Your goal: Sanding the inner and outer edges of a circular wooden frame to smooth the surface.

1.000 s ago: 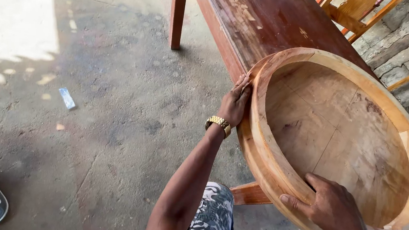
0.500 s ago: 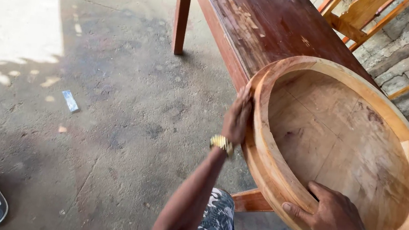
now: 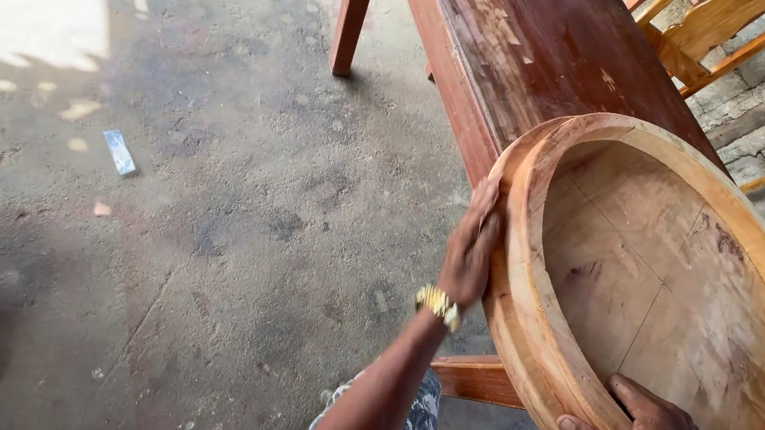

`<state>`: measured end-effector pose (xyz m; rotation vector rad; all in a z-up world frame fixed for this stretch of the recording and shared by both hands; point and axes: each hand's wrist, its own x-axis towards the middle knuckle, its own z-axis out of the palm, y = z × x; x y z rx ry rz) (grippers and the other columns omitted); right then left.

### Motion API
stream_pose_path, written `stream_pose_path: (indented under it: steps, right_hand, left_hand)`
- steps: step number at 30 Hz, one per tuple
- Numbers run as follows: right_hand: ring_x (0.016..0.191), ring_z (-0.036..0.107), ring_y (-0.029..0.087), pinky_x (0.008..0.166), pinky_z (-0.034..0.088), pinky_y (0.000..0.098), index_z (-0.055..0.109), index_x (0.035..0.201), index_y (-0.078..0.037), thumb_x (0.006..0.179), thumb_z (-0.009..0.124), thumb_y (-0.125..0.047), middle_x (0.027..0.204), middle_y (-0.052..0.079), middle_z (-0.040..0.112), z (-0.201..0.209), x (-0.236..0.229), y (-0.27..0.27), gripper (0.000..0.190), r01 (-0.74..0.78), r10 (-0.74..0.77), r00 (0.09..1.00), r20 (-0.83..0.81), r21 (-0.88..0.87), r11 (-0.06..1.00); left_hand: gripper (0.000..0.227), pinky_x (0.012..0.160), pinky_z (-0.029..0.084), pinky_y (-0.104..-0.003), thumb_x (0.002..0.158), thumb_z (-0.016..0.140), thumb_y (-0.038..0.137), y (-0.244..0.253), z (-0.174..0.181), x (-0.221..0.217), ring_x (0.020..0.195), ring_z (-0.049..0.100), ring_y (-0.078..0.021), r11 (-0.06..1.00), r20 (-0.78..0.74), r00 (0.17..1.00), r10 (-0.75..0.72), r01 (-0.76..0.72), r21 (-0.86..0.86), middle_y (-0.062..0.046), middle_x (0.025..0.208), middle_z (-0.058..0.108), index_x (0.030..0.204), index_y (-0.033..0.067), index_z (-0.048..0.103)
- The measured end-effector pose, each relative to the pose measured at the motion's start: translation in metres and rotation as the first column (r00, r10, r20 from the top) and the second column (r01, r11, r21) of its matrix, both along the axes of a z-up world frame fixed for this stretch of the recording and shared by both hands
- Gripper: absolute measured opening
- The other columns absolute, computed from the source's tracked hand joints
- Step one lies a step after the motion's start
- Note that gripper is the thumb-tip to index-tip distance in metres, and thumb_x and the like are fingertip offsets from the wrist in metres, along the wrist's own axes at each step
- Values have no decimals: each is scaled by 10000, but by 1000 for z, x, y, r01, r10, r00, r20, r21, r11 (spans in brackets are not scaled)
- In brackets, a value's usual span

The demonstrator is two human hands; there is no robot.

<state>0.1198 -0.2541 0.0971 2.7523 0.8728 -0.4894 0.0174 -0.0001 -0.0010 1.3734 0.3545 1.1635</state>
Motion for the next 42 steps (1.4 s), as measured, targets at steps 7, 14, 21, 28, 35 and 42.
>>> stream_pose_path:
  steps: [7,14,21,28,35,42]
  right_hand:
    - [1252,678,273,1108,515,390,607,1391,-111,645,764,-727,1232,148,719,-7,16,3,980,-12,10,998,-60,-43,999]
    - [1229,700,297,1079,549,406,593,1359,-52,678,780,-741,1227,189,722,0,4,3,987,9,-9,999,-31,-9,1000]
    - [1249,676,279,1103,524,399,660,1344,-141,641,784,-754,1233,147,727,6,-4,12,941,-45,45,999,-29,11,999]
    - [1204,694,314,1073,539,410,599,1386,-72,642,772,-759,1247,195,706,9,-6,9,1027,-32,32,999,9,8,999]
    - [1213,683,324,1065,534,410,606,1399,-64,607,769,-756,1264,194,694,17,-12,17,1064,-15,16,1000,-21,27,1000]
    - [1145,740,316,1033,572,407,663,1299,-82,629,783,-734,1197,166,755,49,-39,30,943,33,-29,996,-80,55,998]
  left_hand:
    - [539,1337,100,-462,1080,379,78,-49,1,-38,1635,161,-345,999,11,1000,-9,8,50,-172,1720,302,1614,16,337]
    - [459,1304,195,-402,1107,422,91,31,-28,43,1603,264,-288,995,96,994,-43,52,-88,-171,1674,371,1558,8,413]
    - [513,1319,121,-403,1096,394,132,-27,-23,-9,1622,182,-300,998,122,992,-22,29,-57,-177,1714,289,1590,-4,377]
    - [502,1234,303,-379,1092,412,217,9,-25,23,1493,416,-282,941,80,991,-111,131,-311,-203,1598,457,1535,-20,418]
    - [495,1294,157,-409,1115,392,163,-46,-30,-13,1598,229,-272,992,123,992,1,15,-126,-192,1699,297,1573,-27,381]
    - [535,1219,335,-381,1082,448,250,-10,-24,15,1459,456,-252,911,223,970,-96,176,-372,-176,1596,470,1541,-24,424]
